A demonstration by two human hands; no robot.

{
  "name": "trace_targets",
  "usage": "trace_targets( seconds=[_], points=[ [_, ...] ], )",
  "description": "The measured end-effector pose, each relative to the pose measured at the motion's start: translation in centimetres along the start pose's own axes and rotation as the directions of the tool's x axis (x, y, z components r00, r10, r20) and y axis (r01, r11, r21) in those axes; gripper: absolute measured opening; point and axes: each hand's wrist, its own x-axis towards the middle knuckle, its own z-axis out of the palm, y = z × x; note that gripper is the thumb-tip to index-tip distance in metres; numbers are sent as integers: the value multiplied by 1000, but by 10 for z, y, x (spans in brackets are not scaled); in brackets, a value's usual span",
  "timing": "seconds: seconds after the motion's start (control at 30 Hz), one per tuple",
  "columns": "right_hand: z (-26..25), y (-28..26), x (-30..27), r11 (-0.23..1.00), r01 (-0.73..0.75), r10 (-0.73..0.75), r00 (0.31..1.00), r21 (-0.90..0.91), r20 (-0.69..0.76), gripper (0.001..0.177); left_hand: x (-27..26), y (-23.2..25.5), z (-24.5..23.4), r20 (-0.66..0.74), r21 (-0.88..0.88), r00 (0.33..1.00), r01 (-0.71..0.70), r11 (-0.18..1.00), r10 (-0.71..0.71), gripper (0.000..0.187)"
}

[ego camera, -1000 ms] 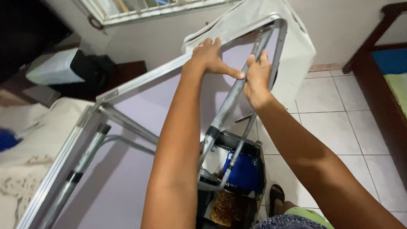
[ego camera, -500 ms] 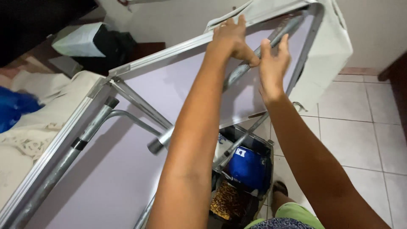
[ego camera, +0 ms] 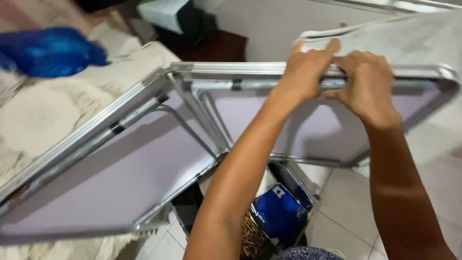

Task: Making a bed, folding a portable table, and organizing clothes in a storage bag.

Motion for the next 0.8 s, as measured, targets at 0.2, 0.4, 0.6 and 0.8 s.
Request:
trace_targets(
  seconds=[0.2, 0.4, 0.6, 0.8],
  points=[
    [40, 38, -3, 997, 76, -80, 980, -29, -181, 63, -33, 2, -27, -147, -57, 988, 39, 998, -47, 97],
    [3, 1, 2, 948, 115, -183, 960, -298, -211, 67, -174, -31, -145, -504, -15, 661, 637, 771, -556, 87],
    [36, -16, 21, 924, 186, -250, 955, -335, -158, 66, -286, -108, -192, -663, 251, 526, 827, 503, -533, 97],
    [36, -40, 37, 913, 131, -203, 967, -386, -153, 66, -334, -152, -233, -598, 289, 468, 883, 369, -651, 91]
  ],
)
